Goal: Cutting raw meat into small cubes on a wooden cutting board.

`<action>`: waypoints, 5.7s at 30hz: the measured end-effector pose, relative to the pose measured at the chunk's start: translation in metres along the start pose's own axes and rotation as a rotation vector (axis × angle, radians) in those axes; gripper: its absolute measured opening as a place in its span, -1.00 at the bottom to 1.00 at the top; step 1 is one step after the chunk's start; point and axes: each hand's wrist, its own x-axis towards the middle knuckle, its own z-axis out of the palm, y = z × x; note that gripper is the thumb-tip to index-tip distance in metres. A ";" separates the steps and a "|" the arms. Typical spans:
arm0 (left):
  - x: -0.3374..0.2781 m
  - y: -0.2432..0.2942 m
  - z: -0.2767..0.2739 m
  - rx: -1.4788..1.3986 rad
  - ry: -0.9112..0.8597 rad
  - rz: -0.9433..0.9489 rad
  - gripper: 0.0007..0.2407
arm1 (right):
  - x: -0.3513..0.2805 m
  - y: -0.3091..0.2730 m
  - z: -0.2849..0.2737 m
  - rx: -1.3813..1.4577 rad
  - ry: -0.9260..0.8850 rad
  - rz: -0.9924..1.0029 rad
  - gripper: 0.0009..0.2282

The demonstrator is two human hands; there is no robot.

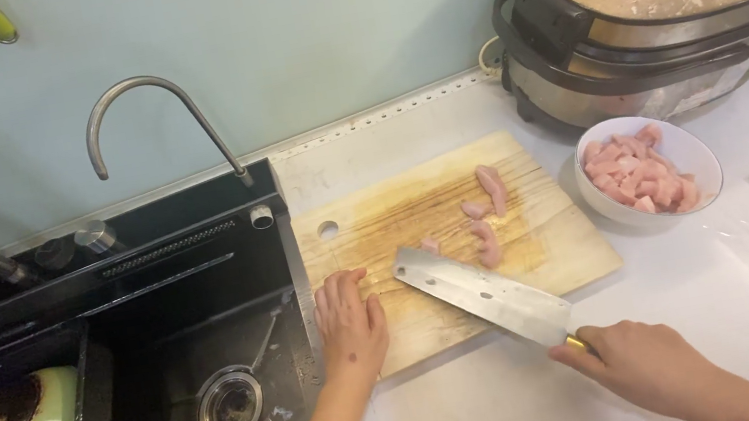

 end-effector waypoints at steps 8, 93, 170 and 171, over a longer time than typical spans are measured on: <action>0.004 0.005 0.004 -0.008 -0.025 -0.049 -0.71 | -0.002 0.002 -0.005 0.099 0.047 0.052 -0.49; -0.004 0.018 -0.001 -0.004 -0.053 -0.011 -0.72 | -0.002 0.015 0.014 0.131 0.200 -0.008 -0.53; 0.092 0.082 0.068 -0.214 -0.385 0.130 -0.67 | 0.056 0.090 -0.001 1.068 0.014 0.138 -0.49; 0.091 0.075 0.060 -0.172 -0.332 0.078 -0.63 | 0.054 0.087 -0.001 1.072 0.032 0.118 -0.51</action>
